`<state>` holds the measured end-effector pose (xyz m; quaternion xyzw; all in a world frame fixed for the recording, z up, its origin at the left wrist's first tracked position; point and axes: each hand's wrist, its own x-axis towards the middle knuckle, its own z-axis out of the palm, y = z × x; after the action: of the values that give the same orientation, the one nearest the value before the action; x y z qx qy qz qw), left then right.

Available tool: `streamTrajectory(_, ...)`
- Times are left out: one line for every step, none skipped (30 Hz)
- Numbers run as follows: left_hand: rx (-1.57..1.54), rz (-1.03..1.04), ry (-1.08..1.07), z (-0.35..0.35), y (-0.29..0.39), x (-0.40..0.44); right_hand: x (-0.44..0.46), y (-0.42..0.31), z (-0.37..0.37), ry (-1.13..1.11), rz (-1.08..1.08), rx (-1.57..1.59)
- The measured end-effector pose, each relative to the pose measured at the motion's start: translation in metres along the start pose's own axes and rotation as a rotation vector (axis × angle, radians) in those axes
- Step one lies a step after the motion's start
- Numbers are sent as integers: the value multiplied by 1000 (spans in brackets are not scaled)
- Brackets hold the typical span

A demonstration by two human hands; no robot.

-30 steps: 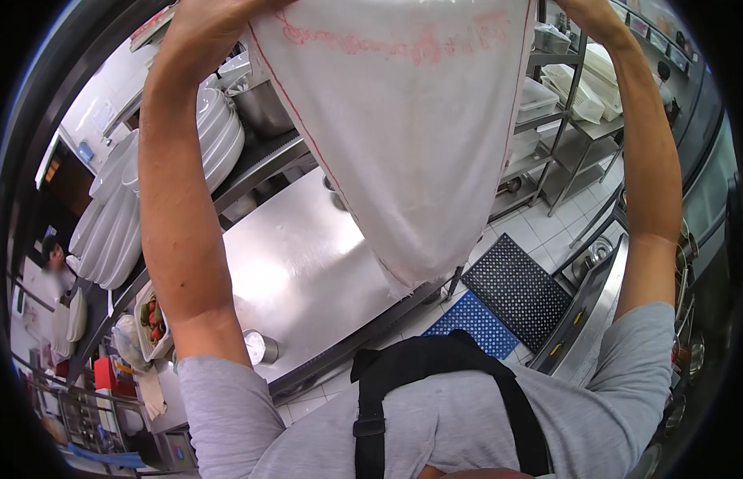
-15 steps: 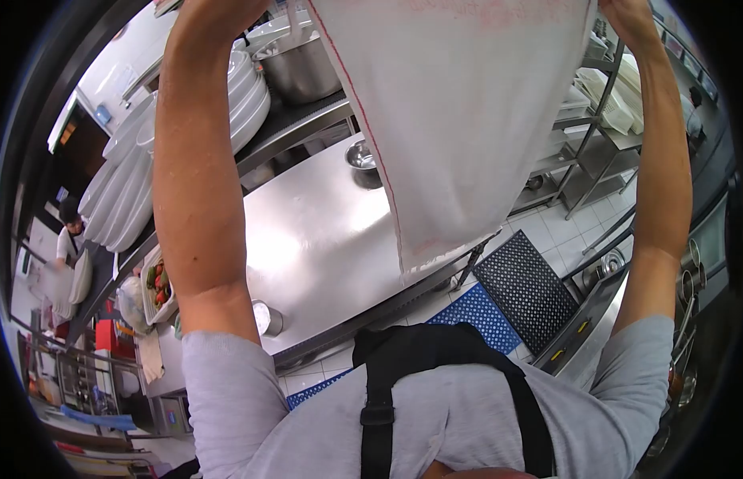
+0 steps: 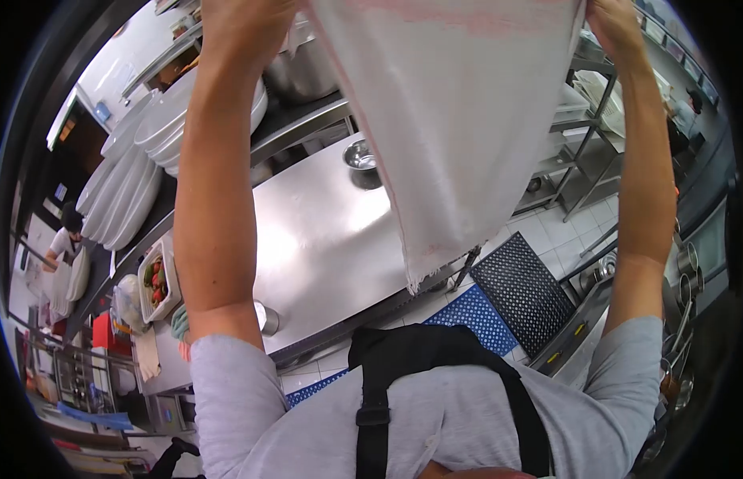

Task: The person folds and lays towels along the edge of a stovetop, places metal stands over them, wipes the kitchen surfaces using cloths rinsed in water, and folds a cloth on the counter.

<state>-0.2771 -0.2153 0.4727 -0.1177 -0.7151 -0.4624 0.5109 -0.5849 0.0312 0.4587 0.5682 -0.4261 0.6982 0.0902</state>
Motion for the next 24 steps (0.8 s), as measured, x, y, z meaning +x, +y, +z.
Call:
streamTrajectory(-159,-57,123,11,-3,-6,-2,1,7,31,7,-10)
streamTrajectory(-190,-86,91,18,-3,-11,-3,-1,16,65,15,-21)
streamTrajectory(-220,-118,57,26,-3,-17,-8,-10,31,78,-5,-120)
streamTrajectory(-246,-152,22,32,-5,-20,-17,-22,55,92,-23,-217)
streamTrajectory(-156,-134,-39,39,-9,-20,-24,-28,74,104,-36,-309)
streamTrajectory(-64,-116,-96,47,-15,-19,-27,-29,87,70,-51,-331)
streamTrajectory(29,-94,-153,55,-20,-18,-29,-28,97,35,-68,-351)
streamTrajectory(113,-79,-233,62,-20,-20,-32,-26,107,-11,-110,-308)
streamTrajectory(207,-87,-344,71,-11,-26,-35,-24,116,-57,-151,-265)
streamTrajectory(293,-99,-439,77,-5,-28,-39,-20,121,-102,-189,-220)
streamTrajectory(343,-121,-500,82,-1,-28,-43,-16,122,-81,-157,-168)
streamTrajectory(347,-160,-499,82,-4,-25,-46,-13,121,-59,-126,-116)
streamTrajectory(351,-200,-498,81,-7,-23,-49,-10,121,-36,-98,-63)
streamTrajectory(359,-248,-468,82,-5,-19,-56,-11,123,21,-13,40)
streamTrajectory(162,-265,-503,81,-7,-19,-66,-16,128,79,70,145)
streamTrajectory(205,-237,-488,81,-6,-19,-74,-19,130,138,153,253)
streamTrajectory(249,-208,-472,82,-4,-19,-80,-14,125,69,214,166)
streamTrajectory(295,-180,-457,84,0,-19,-95,-19,130,76,250,213)
streamTrajectory(282,-154,-441,85,4,-20,-113,2,123,-42,249,170)
streamTrajectory(270,-128,-425,87,7,-21,-131,23,116,-159,241,126)
streamTrajectory(287,-91,-388,87,6,-20,-149,27,117,-204,291,155)
streamTrajectory(279,-56,-366,86,7,-19,-168,26,121,-252,340,184)
streamTrajectory(257,-27,-357,85,10,-17,-187,39,123,-277,350,139)
streamTrajectory(254,-12,-336,83,13,-14,-202,47,125,-303,360,92)
